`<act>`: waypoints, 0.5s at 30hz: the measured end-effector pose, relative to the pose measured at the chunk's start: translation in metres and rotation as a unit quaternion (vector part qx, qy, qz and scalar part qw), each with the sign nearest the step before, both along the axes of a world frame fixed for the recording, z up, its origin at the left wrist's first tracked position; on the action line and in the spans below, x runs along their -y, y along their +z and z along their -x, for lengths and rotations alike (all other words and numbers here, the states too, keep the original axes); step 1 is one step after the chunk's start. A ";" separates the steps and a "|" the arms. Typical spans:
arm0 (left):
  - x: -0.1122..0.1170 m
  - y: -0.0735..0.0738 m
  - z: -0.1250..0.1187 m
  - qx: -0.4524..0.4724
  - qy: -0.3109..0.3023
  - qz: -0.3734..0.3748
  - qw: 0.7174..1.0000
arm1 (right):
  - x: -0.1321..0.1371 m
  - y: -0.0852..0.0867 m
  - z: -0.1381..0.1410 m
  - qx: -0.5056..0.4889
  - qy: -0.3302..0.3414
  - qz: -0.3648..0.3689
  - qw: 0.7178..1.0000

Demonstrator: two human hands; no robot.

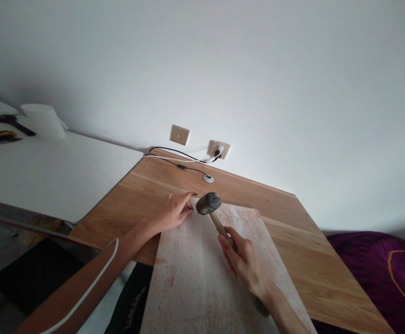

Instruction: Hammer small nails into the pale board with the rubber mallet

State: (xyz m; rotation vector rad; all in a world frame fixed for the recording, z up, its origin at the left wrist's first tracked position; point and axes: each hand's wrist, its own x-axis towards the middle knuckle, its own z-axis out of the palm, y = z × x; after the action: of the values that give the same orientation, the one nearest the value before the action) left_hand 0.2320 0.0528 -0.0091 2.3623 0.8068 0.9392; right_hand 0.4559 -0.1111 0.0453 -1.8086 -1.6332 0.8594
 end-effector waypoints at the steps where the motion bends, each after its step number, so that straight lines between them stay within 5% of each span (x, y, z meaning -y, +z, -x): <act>1: 0.000 0.000 0.001 0.000 -0.005 -0.006 1.000 | 0.000 -0.001 0.000 0.003 0.005 -0.001 1.000; 9: 0.002 0.002 0.004 -0.005 0.006 -0.036 0.999 | -0.004 0.019 0.016 -0.006 0.003 -0.066 0.998; 15: 0.001 0.002 0.003 0.017 -0.001 -0.039 0.999 | -0.012 0.011 0.018 0.012 0.069 -0.030 0.997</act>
State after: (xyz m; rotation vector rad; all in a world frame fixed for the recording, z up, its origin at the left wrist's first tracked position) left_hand 0.2290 0.0518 -0.0075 2.4069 0.7678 1.0244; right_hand 0.4375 -0.0991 0.0566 -1.6863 -1.7968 0.8412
